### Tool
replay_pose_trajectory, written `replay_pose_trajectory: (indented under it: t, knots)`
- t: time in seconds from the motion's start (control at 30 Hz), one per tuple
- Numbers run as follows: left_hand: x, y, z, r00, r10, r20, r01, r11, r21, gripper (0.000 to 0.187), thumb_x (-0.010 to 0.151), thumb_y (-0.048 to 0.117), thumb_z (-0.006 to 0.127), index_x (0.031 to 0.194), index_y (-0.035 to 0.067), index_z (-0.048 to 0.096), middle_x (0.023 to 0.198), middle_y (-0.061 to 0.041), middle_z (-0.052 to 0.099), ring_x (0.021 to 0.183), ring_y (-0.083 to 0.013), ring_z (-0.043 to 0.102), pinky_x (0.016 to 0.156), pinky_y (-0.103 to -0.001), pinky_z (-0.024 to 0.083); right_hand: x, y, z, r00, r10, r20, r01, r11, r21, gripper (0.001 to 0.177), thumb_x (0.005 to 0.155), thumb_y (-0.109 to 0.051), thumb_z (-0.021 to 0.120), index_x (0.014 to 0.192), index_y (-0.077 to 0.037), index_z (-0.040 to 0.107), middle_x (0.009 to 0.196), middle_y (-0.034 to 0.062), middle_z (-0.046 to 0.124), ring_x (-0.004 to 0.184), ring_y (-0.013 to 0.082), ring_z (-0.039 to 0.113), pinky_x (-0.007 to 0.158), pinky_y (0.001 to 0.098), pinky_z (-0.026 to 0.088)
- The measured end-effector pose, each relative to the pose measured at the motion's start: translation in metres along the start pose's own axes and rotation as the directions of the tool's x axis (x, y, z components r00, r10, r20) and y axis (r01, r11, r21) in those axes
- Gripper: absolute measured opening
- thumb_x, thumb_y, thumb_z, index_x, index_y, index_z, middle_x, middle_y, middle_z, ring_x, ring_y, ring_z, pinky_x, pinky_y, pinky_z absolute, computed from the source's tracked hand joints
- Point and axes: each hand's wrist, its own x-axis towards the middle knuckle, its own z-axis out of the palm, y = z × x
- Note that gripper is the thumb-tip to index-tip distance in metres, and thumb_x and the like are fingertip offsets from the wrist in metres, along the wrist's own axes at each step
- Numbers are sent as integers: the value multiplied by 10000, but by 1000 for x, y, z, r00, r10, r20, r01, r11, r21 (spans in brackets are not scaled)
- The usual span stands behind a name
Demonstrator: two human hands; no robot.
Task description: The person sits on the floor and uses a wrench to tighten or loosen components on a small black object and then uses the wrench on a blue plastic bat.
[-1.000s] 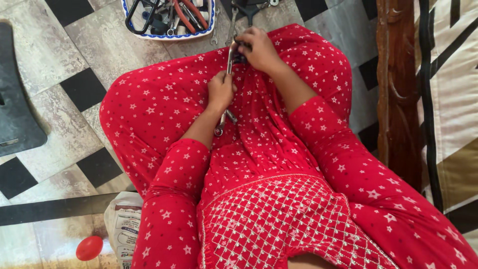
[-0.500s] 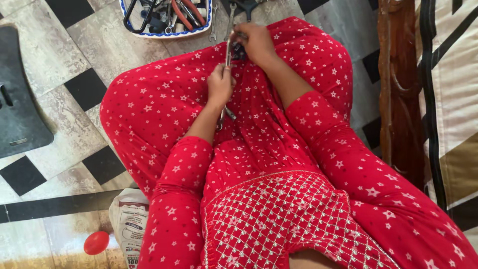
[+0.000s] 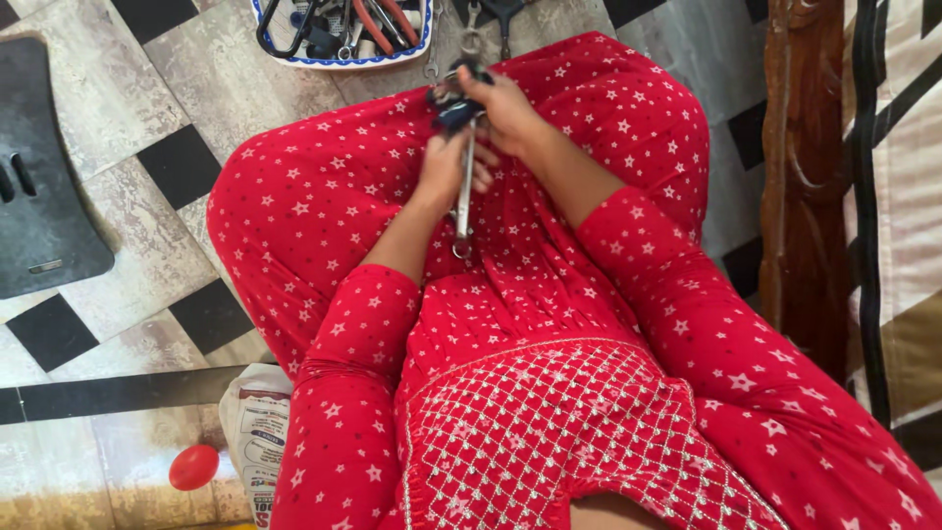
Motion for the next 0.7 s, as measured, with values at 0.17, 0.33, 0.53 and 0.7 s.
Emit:
replay_pose_trajectory:
  t: [0.17, 0.33, 0.53, 0.7]
  knots:
    - [-9, 6, 4, 990, 144, -3, -135, 930, 341, 381, 1119, 301, 502, 1079, -34, 679, 841, -189, 716, 621, -196, 663, 551, -338, 528, 10, -3, 2, 945, -149, -292, 185, 978, 100, 345, 897, -282, 762, 1118, -74, 599, 799, 47, 657, 625, 177, 645, 535, 365, 558]
    - [-41, 46, 12, 796, 591, -130, -359, 634, 684, 367, 1100, 334, 557, 1045, 0, 699, 923, -124, 766, 751, -170, 736, 688, -325, 575, 5, -25, -9, 972, -7, -234, -7, 998, -60, 369, 950, -369, 774, 1007, -57, 585, 682, 12, 565, 403, 102, 472, 338, 257, 355]
    - [-40, 85, 0, 647, 762, -29, -425, 391, 816, 342, 995, 287, 699, 1222, 31, 700, 1021, -148, 713, 872, -246, 706, 778, -380, 567, -22, -10, 29, 963, 266, 55, -231, 908, -349, 313, 931, -309, 749, 1053, -51, 621, 707, 36, 618, 415, 96, 528, 334, 251, 380]
    - [-11, 72, -23, 830, 543, -128, -243, 558, 794, 275, 927, 266, 810, 1089, 55, 740, 930, -76, 755, 829, -195, 754, 770, -320, 581, -33, -9, 43, 945, 284, 159, -214, 910, -356, 267, 997, -274, 702, 1117, -45, 637, 817, 64, 673, 529, 96, 609, 411, 239, 465]
